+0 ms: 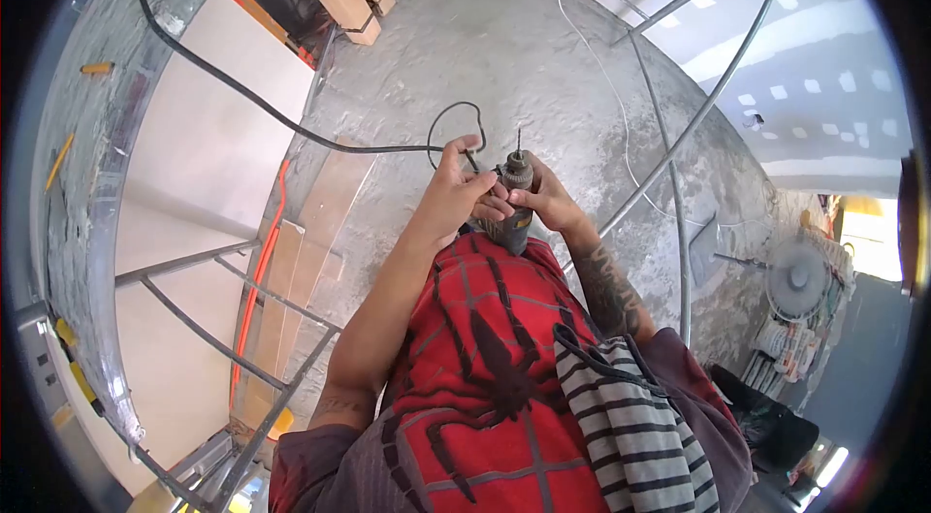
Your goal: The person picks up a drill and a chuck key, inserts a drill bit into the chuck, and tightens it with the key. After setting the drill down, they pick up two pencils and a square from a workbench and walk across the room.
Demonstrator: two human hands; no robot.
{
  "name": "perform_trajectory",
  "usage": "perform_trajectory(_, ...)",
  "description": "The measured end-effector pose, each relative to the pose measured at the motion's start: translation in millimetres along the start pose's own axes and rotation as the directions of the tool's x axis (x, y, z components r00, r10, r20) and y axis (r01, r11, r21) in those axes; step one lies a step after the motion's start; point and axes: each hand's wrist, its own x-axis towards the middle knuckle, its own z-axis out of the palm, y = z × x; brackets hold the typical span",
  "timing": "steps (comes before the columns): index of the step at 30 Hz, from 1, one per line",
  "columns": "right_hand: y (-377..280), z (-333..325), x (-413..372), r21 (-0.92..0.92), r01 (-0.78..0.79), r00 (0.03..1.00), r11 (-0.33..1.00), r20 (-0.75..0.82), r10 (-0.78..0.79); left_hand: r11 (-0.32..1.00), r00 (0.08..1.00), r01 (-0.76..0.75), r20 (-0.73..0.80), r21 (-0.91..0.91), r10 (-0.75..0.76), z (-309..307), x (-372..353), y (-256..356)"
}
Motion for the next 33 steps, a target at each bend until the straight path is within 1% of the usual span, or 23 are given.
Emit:
perform_trajectory(1,1,-1,1,0.0,-0.003,1.0,1.0,0.008,0.003,1.0,1.0,0.018,-0.024,-0.017,-0.019,-1,-2,1)
perform_trajectory(3,0,0,2,0.211,0.049,0.995,0.976,0.077,-0.066,0.999,0.998,0.036,-0.054,-0.036,-0.038,-8,-5,1)
perform_trajectory(5,-10,4,1,0.243,0.01,0.992,0.97,0.119,-0.04,0.99,0.995,0.096,0.021,-0.099,-0.094,-18,-5,-2)
perform_trajectory(6,-15,6,1,0.271,-0.024,0.988,0.962,0.154,-0.018,0.99,0.996,0.094,0.016,-0.101,-0.093,-20,-6,-2)
perform_trajectory(9,-9,6,3,0.246,-0.066,0.987,0.967,0.158,0.027,0.984,0.993,0.116,0.014,-0.138,-0.115,-24,-10,-2)
perform_trajectory(12,-4,6,6,0.186,-0.044,0.988,0.982,0.156,0.015,0.98,0.992,0.128,0.027,-0.155,-0.125,-22,-16,-3)
perform_trajectory(13,-2,6,6,0.187,-0.045,0.988,0.981,0.155,0.016,0.973,0.991,0.132,0.016,-0.191,-0.132,-21,-17,-4)
perform_trajectory(14,-1,7,6,0.173,-0.049,0.989,0.984,0.148,0.024,0.964,0.99,0.136,0.006,-0.226,-0.138,-21,-19,-4)
perform_trajectory(18,-2,11,4,0.133,-0.085,0.984,0.987,0.165,0.063,0.953,0.984,0.169,-0.012,-0.252,-0.178,-26,-23,-1)
perform_trajectory(20,-6,15,4,0.115,-0.082,0.981,0.99,0.184,0.06,0.966,0.985,0.17,0.025,-0.195,-0.169,-31,-27,1)
perform_trajectory(21,-9,18,4,0.098,-0.078,0.978,0.992,0.2,0.057,0.966,0.986,0.168,0.021,-0.198,-0.167,-37,-28,3)
perform_trajectory(22,-12,21,4,0.099,-0.082,0.977,0.992,0.204,0.06,0.965,0.975,0.211,0.104,-0.157,-0.196,-46,-28,6)
perform_trajectory(23,-16,23,5,0.063,-0.079,0.964,0.995,0.259,0.06,0.962,0.957,0.25,0.183,-0.113,-0.227,-54,-28,7)
perform_trajectory(24,-17,25,7,0.028,-0.071,0.949,0.997,0.311,0.059,0.961,0.957,0.25,0.18,-0.114,-0.228,-62,-27,8)
perform_trajectory(25,-14,26,8,0.031,-0.071,0.949,0.997,0.311,0.058,0.958,0.937,0.276,0.243,-0.08,-0.25,-70,-25,7)
perform_trajectory(26,-12,27,11,-0.031,-0.058,0.944,0.998,0.325,0.065,0.953,0.913,0.299,0.305,-0.043,-0.272,-73,-25,9)
perform_trajectory(27,-11,27,13,-0.095,-0.043,0.938,0.995,0.338,0.073,0.954,0.913,0.296,0.305,-0.04,-0.271,-71,-26,8)
perform_trajectory(28,-11,28,14,-0.094,-0.042,0.939,0.995,0.338,0.072,0.972,0.943,0.237,0.237,0.009,-0.232,-68,-29,6)
perform_trajectory(29,-16,34,13,-0.041,-0.058,0.954,0.998,0.293,0.067,0.981,0.967,0.184,0.167,0.058,-0.191,-66,-34,5)
perform_trajectory(30,-18,39,10,0.013,-0.072,0.966,0.997,0.248,0.067,0.981,0.967,0.189,0.164,0.053,-0.195,-66,-36,6)
perform_trajectory(31,-20,34,11,0.021,-0.119,0.945,0.993,0.309,0.107,0.971,0.954,0.228,0.185,0.072,-0.237,-68,-34,10)
perform_trajectory(32,-22,33,14,0.02,-0.122,0.944,0.992,0.311,0.109,0.96,0.939,0.263,0.205,0.092,-0.277,-68,-33,12)
perform_trajectory(33,-25,32,18,-0.023,-0.125,0.934,0.992,0.335,0.125,0.961,0.939,0.263,0.205,0.091,-0.276,-69,-30,12)
